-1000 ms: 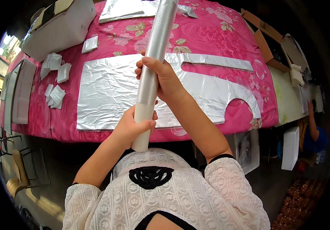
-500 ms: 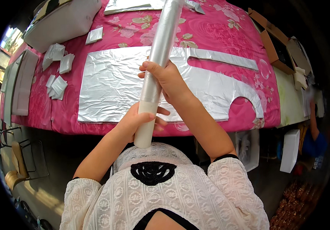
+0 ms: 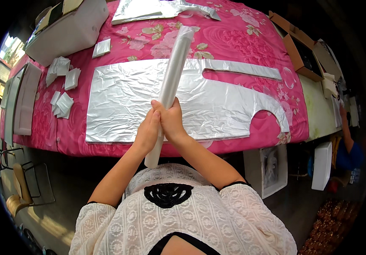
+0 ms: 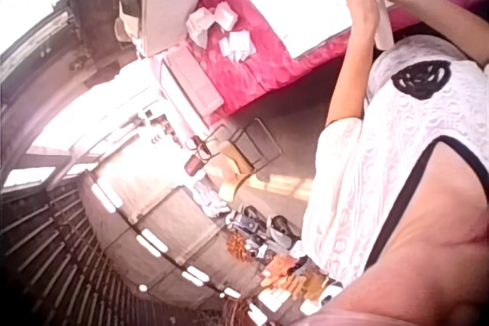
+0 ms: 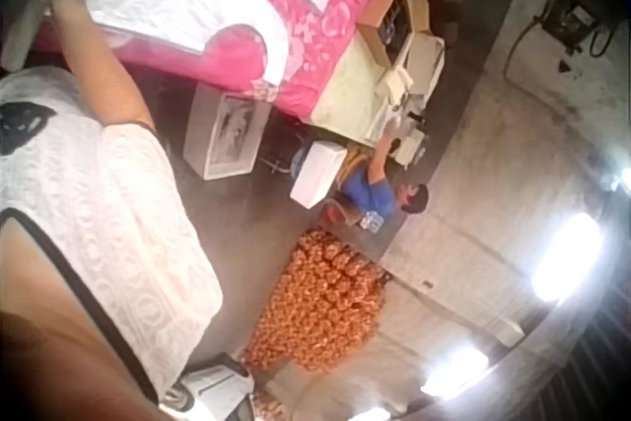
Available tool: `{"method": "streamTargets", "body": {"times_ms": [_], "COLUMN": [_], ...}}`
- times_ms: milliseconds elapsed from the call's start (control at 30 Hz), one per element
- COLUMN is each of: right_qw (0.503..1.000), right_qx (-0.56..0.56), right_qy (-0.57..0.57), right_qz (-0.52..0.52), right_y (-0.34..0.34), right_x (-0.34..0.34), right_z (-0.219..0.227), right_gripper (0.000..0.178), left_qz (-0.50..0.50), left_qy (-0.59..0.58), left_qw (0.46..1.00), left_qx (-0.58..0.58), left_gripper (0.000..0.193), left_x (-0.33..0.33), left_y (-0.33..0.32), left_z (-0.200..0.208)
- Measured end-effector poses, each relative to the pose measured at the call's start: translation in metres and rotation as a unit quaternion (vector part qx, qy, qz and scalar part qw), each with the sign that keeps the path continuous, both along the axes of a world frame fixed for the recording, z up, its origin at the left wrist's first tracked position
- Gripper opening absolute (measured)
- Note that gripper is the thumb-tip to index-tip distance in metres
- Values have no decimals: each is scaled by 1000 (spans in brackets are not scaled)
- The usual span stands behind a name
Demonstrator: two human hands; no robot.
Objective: The person wraps small white rectangular items in clear plastic film on a pink floral tablecloth. They unroll the film, place an item on it, fold the film around the item, and set the wrapped item aside. The process repeats with multiple items throughout the clip.
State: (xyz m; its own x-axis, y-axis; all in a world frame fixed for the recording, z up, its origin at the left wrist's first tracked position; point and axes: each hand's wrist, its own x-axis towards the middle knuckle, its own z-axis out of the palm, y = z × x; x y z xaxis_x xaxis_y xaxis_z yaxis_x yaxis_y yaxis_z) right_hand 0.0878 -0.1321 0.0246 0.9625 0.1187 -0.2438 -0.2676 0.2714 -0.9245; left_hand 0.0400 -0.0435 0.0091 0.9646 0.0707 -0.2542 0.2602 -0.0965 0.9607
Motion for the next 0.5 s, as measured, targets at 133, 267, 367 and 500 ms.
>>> {"method": "streamTargets", "body": {"times_ms": [133,267,367,500], "right_qw": [999,995,996,983], "right_qx": [40,72,49,-176], "right_qy": [10,19,56,45], "right_qz": [15,62,51,18], "right_y": [4,-13,-55,-104], "right_x": [-2,33,92,135], "right_z": [-3,-5,-12,-5], "right_gripper": [41,43,31,25], "left_qz": [-14,-47,-82,-84], "left_qy": [13,85,121,171], "left_qw": [999,994,988,980], "left_qx": [40,41,46,58], "left_gripper": [54,47,43,34], "left_x": [-7,-25,-51,-87], "left_y": [6,18,33,44], "left_z": [22,32,31,21]}}
